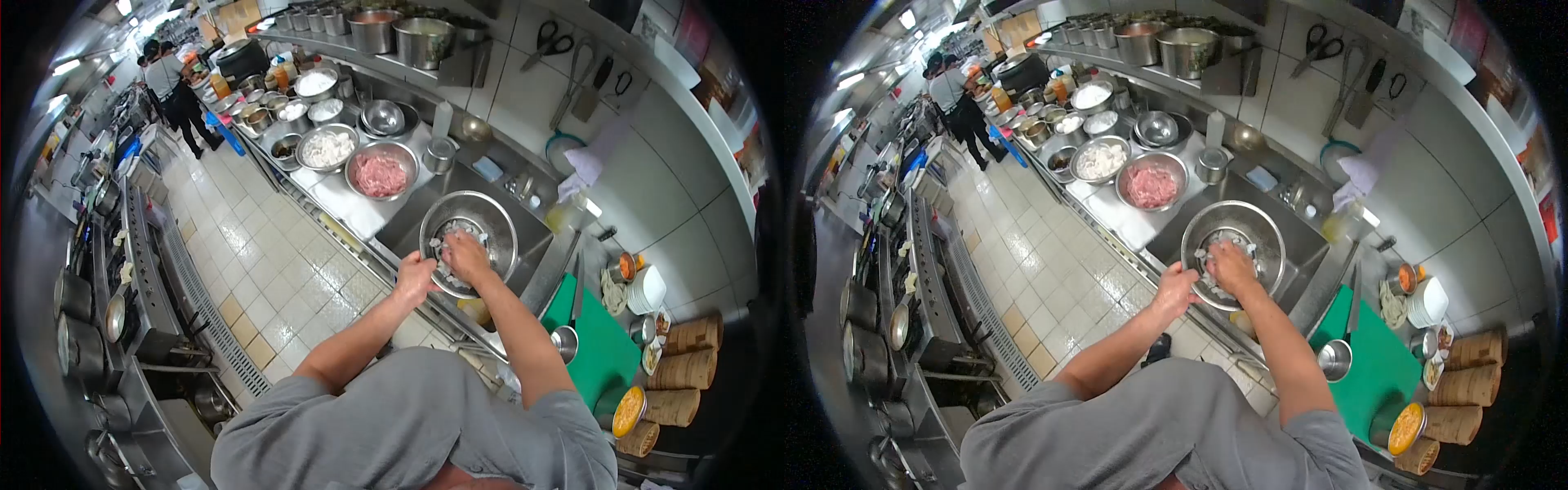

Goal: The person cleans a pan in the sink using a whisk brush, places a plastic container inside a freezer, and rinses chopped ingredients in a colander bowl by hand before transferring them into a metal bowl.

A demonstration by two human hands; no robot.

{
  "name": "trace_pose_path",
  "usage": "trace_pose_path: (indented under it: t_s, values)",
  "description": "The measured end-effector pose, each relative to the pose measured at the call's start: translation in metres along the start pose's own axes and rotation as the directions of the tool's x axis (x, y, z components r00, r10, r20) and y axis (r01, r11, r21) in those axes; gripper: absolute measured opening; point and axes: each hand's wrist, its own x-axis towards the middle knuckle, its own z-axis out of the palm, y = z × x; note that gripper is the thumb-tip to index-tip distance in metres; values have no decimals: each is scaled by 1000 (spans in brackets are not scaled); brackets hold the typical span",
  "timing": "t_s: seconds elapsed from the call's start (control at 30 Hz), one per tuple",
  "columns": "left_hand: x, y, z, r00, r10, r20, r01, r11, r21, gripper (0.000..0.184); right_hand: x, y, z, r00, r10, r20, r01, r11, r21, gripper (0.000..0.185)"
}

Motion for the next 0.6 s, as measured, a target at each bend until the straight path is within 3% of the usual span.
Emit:
trace_pose_path:
  t_s: [0.03, 0.07, 0.1, 0.17, 0.2, 0.23, 0.27, 0.33, 0.37, 0.4, 0.47, 0.5, 0.57, 0.6]
  values:
    - [3, -2, -2, 999, -38, -6, 38, 999, -12, 31, 1, 2, -3, 1000, -9, -12, 8, 1000, -6, 30]
    - [5, 1, -1, 997, -40, -66, 38, 998, -42, 42, 4, 1, -10, 995, 61, -78, -60, 998, 13, 29]
    - [5, 2, -2, 998, -28, -59, 25, 999, -41, 42, 6, 0, -15, 981, 132, -139, -128, 991, 38, 28]
    - [7, 3, -7, 995, -80, 62, 84, 995, -52, 59, 9, -4, -35, 981, 132, -141, -132, 991, 10, 33]
    - [2, 6, -8, 985, -112, 128, 122, 990, -75, 69, 10, -10, -45, 988, 151, -36, -150, 988, 21, 37]
    - [12, -5, -19, 973, -160, 166, 176, 981, -85, 70, 10, -14, -52, 982, 178, 61, -180, 983, 29, 42]
    - [25, -16, -26, 950, -214, 227, 236, 969, -75, 72, 10, -8, -48, 987, 153, 40, -151, 987, -56, 50]
    - [-4, 2, 2, 965, -203, 166, 202, 979, 21, 72, 13, -4, -39, 956, 290, -39, -289, 957, 27, 51]
    - [-5, -3, 5, 952, -207, 224, 207, 978, 22, 71, 14, -2, -32, 946, 314, -82, -314, 949, 9, 53]
    - [14, -27, -9, 947, -221, 234, 227, 974, 3, 73, 13, -5, -26, 954, 285, -95, -287, 958, -6, 43]
    - [21, -37, -19, 928, -233, 291, 243, 970, 4, 73, 18, 9, 6, 959, 72, 274, -86, 996, 38, 32]
    - [23, -29, -11, 916, -244, 318, 266, 964, -27, 73, 10, 3, 7, 955, -58, 292, 18, 990, 138, 24]
    - [7, -11, -2, 930, -186, 317, 214, 975, -56, 73, -4, -2, -15, 917, -78, 392, 133, 984, -115, 26]
    - [3, -6, 0, 929, -157, 334, 185, 981, -54, 76, -8, 9, -22, 925, -46, 377, 97, 988, -116, 26]
